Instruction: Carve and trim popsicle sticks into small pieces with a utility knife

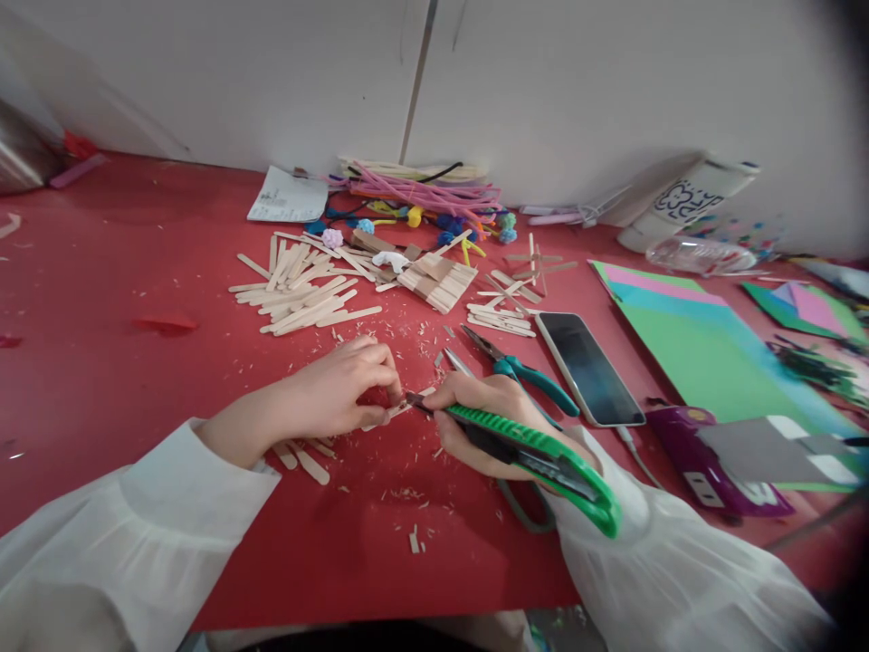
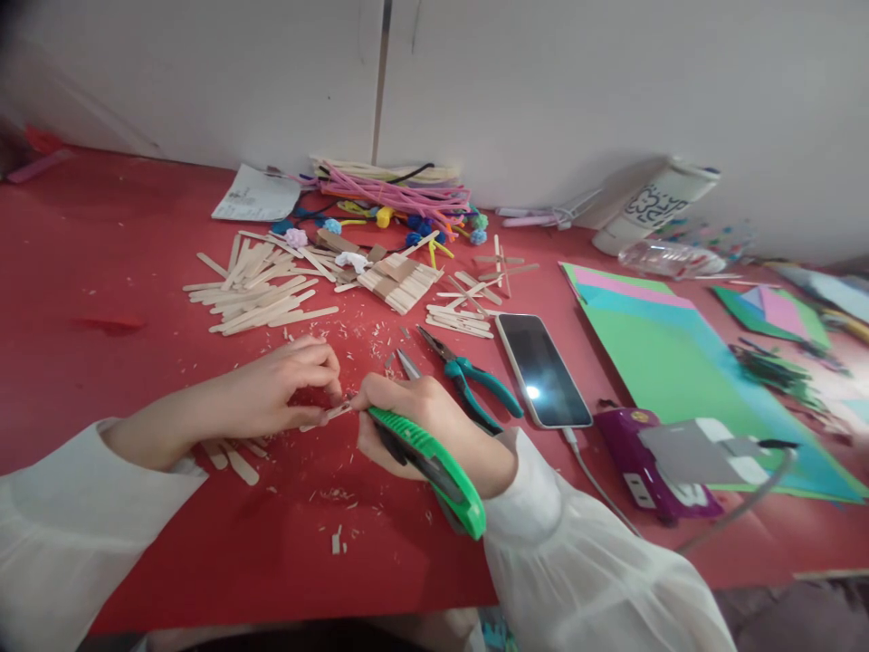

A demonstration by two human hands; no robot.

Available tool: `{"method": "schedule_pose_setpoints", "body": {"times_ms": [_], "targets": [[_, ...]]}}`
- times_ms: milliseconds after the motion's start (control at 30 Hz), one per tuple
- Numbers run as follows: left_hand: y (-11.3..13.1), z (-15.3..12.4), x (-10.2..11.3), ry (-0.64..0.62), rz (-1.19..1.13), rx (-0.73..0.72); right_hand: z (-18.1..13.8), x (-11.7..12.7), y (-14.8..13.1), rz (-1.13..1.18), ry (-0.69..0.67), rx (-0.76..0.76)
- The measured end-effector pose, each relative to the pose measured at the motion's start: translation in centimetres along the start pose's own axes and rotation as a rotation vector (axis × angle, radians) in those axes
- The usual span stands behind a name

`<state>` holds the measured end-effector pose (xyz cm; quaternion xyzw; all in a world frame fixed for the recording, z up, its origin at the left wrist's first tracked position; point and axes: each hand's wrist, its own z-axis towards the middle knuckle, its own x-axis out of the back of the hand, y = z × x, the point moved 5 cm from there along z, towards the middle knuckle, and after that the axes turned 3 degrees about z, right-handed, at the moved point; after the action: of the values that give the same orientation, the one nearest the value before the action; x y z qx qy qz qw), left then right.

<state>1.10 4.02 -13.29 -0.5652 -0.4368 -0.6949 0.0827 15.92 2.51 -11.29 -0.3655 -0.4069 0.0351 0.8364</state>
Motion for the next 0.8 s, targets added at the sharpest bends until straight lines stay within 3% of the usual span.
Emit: {"method": "schedule_pose_setpoints", "body": {"times_ms": [433,800], "targets": [[0.44,0.10,0.04,0.013,0.093,-0.017,-0.24,0.39,0.37,-0.023,0.021,-0.157],[0.53,0.00,-0.16,0.048,0.082,-0.068,-0.36,0.22,0.36,0.015,0.013,-0.133]]}}
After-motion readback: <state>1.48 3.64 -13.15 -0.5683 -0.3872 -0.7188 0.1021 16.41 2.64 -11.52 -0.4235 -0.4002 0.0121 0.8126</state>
